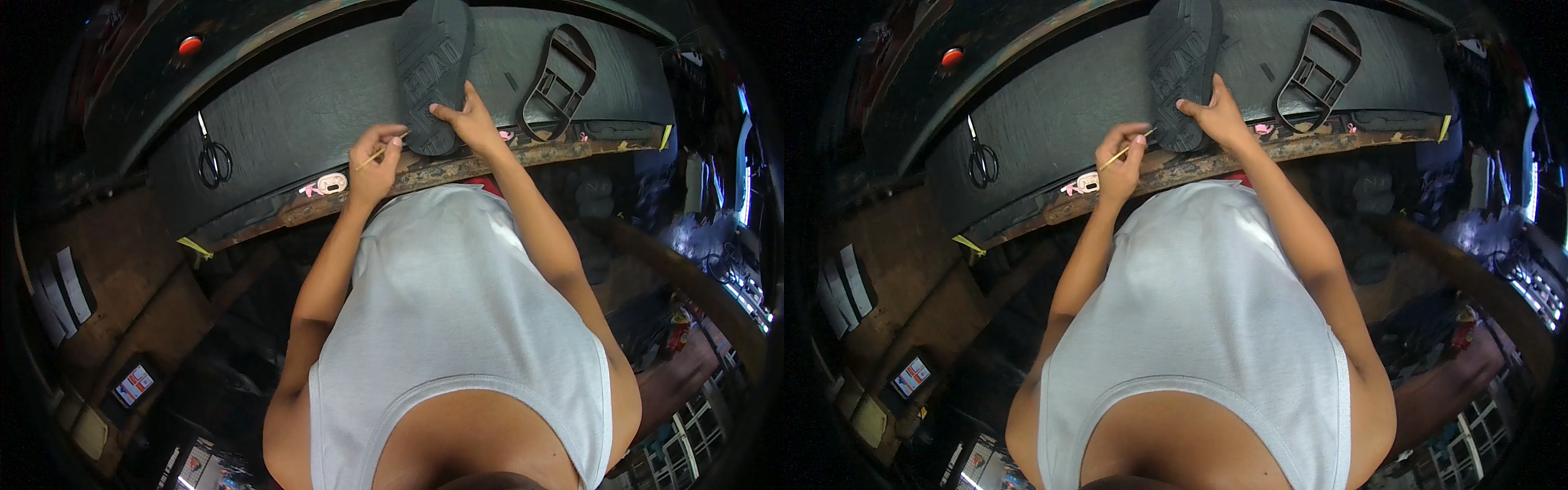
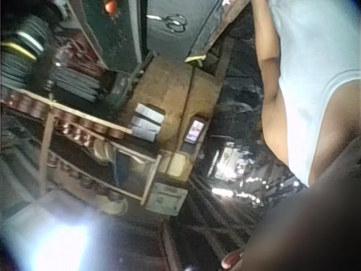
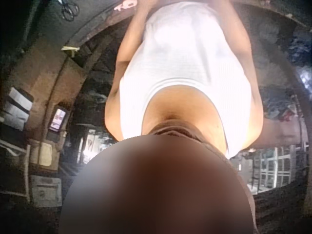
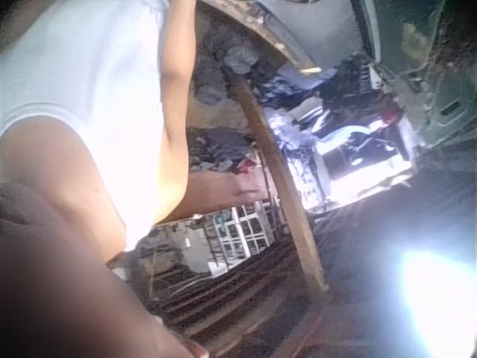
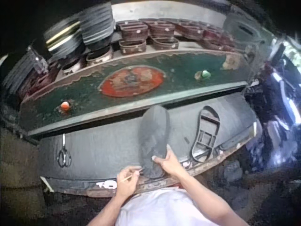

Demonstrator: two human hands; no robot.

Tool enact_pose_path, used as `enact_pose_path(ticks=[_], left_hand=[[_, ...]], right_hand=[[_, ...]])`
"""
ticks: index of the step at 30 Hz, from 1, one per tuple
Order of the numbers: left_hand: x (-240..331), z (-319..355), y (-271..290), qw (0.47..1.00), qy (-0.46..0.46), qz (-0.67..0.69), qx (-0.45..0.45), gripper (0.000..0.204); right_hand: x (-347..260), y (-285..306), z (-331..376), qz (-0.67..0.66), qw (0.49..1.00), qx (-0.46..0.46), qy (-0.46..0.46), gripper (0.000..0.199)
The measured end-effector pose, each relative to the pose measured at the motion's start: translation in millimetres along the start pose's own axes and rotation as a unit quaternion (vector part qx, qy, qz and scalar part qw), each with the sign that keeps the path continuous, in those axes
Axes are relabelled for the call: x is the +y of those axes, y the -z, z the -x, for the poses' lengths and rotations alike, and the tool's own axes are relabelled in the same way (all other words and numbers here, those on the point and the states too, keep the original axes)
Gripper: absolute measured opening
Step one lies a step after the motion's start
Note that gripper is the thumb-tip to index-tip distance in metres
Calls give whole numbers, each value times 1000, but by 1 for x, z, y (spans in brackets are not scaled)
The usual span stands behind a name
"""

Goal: The person assembles slipper components on a workbench. They place a white insole on a black sole, then use a pencil to trace the insole outline onto a grey foam sheet. They cut the foam with scissors, fit it into the sole, and stack finished units. The person also handles a brown plastic frame and additional soles, arranging them on the bench.

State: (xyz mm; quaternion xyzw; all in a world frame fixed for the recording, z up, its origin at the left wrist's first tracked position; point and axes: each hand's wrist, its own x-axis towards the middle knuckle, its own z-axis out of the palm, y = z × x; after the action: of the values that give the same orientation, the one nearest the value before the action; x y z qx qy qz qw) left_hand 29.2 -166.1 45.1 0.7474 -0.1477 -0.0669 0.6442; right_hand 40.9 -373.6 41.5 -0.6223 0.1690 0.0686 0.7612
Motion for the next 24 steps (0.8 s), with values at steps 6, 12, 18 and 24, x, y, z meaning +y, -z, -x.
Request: enact_pose_path(ticks=[6,12,18,24], left_hand=[[-32,-26,0,999,8,50,-15,26],[-41,-32,-2,997,-37,58,-19,26],[-40,-34,-2,1000,-6,11,-20,24],[-39,-35,-3,1000,-10,11,-7,21]], right_hand=[[15,7,-15,84,996,0,33,83],[33,9,-27,157,985,51,44,71],[35,12,-27,105,993,32,46,67],[29,8,-25,157,985,63,26,82]])
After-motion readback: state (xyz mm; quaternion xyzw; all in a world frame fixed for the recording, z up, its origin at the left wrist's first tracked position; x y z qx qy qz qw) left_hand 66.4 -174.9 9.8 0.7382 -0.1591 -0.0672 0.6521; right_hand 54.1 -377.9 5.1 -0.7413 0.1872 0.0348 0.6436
